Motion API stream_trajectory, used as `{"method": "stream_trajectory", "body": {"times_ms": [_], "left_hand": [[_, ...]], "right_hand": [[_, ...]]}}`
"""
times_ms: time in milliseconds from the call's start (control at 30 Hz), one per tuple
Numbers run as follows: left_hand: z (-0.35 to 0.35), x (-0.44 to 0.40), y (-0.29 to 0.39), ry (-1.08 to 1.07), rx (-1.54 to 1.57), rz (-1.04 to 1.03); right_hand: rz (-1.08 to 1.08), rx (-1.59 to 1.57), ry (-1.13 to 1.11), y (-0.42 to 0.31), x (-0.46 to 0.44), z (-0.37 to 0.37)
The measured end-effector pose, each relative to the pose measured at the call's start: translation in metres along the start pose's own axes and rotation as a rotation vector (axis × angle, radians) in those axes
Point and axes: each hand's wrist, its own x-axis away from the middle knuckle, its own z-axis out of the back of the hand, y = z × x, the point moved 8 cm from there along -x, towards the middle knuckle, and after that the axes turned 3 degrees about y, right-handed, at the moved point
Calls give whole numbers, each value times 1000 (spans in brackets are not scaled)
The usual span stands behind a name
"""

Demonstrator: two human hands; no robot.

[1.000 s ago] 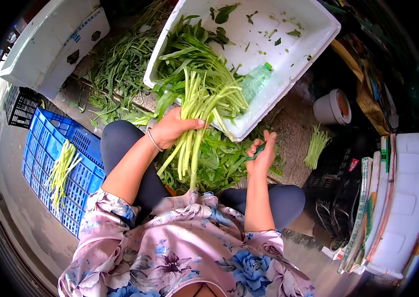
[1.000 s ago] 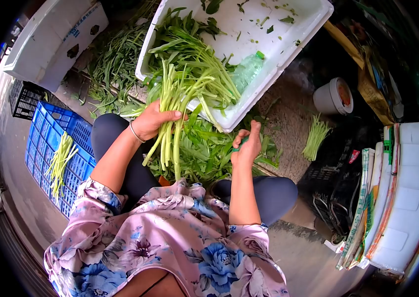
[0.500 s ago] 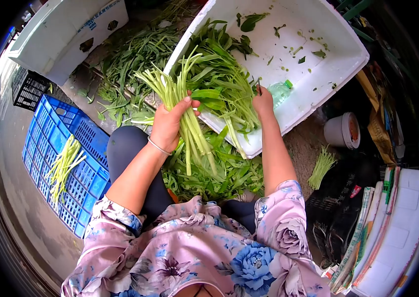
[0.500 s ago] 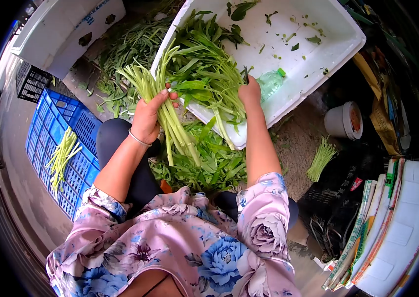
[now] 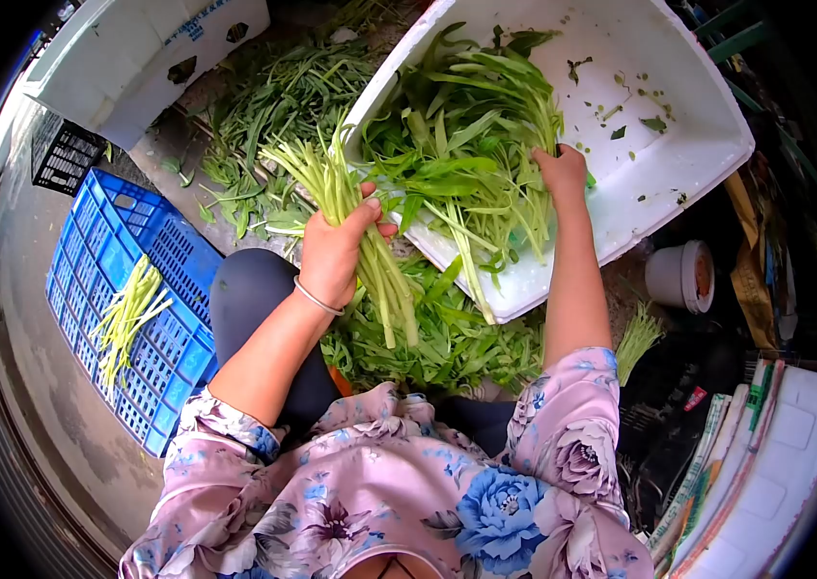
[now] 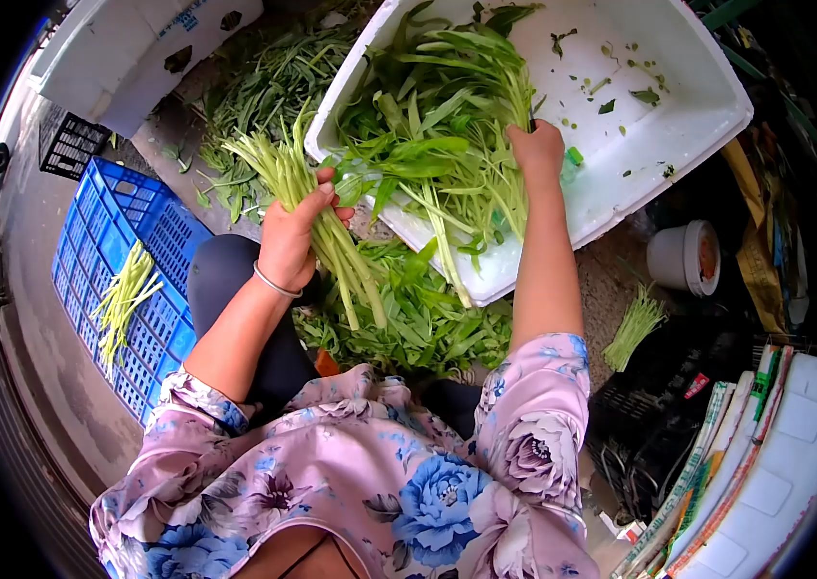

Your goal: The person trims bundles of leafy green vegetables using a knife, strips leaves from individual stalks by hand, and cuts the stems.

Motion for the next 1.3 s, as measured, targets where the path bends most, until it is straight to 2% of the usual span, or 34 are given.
{"method": "stream_trajectory", "body": {"times_ms": [67,200,233,300,400,500,567,600,667,767,833,900,1000,1067,1100,1167,1233,1300], "left_hand": [[-1,0,0,1,-27,-1],[-4,2,0,1,-54,-9],[-4,2,1,17,-70,-21],[-4,2,-1,14,-78,-17],[-6,2,-2,7,-74,-26],[2,-2,-3,-18,-90,-47],[0,-3,-6,-60,-123,-50],[2,-3,-6,-18,-107,-21],[1,0,-5,39,-80,22],[-4,0,-7,-15,-89,8],[-6,1,-9,-33,-121,1],[-9,0,-10,-56,-155,-10],[-8,1,-15,-45,-140,24],[-9,1,-17,-44,-178,24],[-9,0,-17,-50,-179,21],[-8,-1,-20,-54,-210,13],[-9,-1,-21,-64,-201,3],[-11,-1,-22,-78,-206,-8]], "right_hand": [[-82,-22,21,-9,-5,27],[-83,-54,-12,-14,-21,46],[-84,-53,-9,-13,-25,43],[-218,-11,-168,1,-23,10],[-183,-83,-210,20,-9,-39],[-131,-57,-123,27,18,-42],[-120,-293,79,46,26,-23],[-165,-262,80,31,47,1],[-238,-457,-4,43,72,-4],[-237,-403,-385,35,138,-33],[-119,-21,-501,24,177,-41],[-175,101,-478,29,201,-47],[-209,47,-429,36,205,-48],[-143,-1,-479,37,201,-45],[-106,-168,-421,33,197,-33],[-331,-791,-427,29,195,-15],[-450,-1203,-518,26,191,12],[-442,-1792,-532,22,188,31]]}}
